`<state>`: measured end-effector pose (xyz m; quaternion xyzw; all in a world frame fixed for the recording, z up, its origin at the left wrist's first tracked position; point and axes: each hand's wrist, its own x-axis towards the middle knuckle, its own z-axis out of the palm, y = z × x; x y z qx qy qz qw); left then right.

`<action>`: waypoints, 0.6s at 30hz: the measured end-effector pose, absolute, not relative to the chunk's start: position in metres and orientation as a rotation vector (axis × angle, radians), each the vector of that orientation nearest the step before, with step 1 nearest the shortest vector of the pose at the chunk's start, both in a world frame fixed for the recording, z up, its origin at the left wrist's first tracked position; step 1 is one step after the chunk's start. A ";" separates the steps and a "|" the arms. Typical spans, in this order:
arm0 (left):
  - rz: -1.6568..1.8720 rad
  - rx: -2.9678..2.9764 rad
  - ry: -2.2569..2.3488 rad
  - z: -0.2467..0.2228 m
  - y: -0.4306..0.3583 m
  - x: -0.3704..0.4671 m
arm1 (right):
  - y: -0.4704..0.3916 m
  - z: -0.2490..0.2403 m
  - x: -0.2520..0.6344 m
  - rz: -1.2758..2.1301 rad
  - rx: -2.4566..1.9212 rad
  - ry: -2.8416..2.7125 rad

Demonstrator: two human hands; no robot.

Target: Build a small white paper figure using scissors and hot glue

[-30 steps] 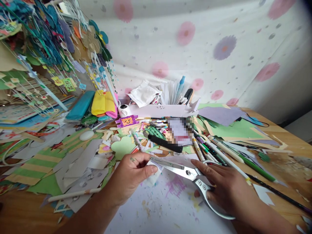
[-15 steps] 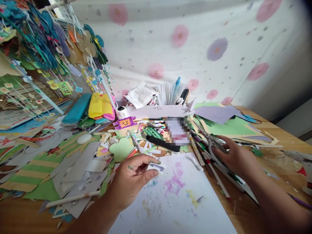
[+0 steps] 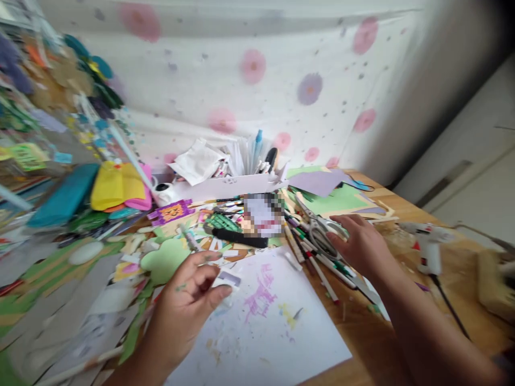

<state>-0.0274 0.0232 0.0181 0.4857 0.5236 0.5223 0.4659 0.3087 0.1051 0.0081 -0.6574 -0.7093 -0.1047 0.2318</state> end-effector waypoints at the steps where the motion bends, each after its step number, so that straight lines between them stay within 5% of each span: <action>1: 1.290 1.147 1.324 0.018 0.025 -0.028 | 0.094 0.012 0.318 -0.277 -1.784 -1.878; 8: 1.299 0.889 1.304 0.019 0.033 -0.023 | 0.029 -0.002 0.418 -0.558 -2.084 -1.056; 14: 1.215 1.070 1.299 0.014 0.027 -0.024 | 0.050 -0.016 0.456 -0.248 -2.205 -1.333; 18: 1.175 1.148 1.317 0.014 0.026 -0.028 | 0.059 -0.006 0.453 -0.351 -2.098 -1.392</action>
